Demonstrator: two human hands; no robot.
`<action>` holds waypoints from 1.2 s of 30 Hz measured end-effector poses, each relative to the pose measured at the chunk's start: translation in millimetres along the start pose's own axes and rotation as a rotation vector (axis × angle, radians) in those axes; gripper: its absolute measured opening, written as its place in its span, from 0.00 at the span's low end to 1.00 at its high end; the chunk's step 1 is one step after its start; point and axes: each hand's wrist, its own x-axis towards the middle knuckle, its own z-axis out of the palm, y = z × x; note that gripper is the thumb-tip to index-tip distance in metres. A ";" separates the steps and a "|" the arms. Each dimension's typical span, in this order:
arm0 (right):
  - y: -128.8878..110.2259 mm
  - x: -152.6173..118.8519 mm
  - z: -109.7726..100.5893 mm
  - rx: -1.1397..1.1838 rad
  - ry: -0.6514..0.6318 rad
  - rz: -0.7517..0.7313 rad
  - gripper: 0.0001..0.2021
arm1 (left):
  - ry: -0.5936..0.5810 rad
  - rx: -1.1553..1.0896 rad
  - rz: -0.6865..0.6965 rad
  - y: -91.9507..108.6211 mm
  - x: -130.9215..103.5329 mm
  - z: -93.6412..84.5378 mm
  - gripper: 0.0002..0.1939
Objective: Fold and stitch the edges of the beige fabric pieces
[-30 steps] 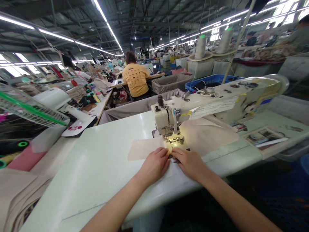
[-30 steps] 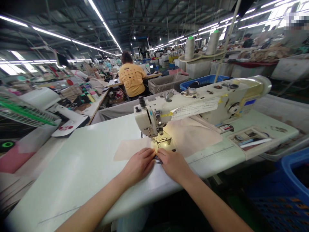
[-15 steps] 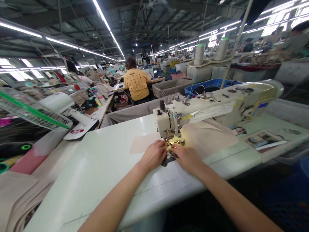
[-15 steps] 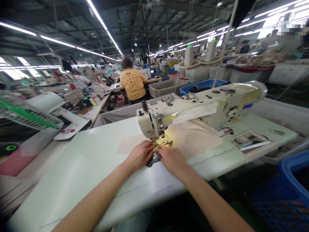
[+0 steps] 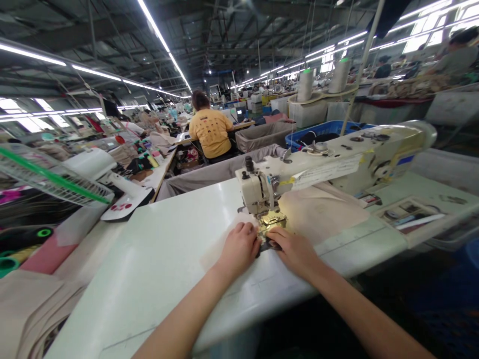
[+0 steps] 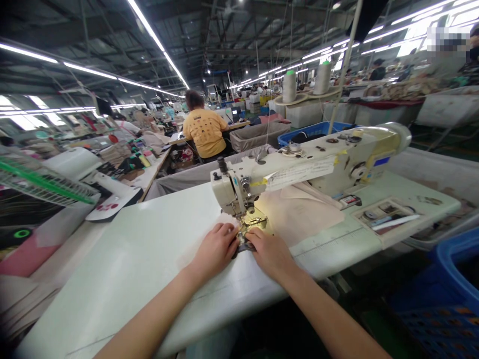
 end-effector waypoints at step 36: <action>-1.3 26.4 -9.2 -0.160 -0.070 0.021 0.13 | 0.025 -0.049 0.110 -9.1 9.2 5.2 0.11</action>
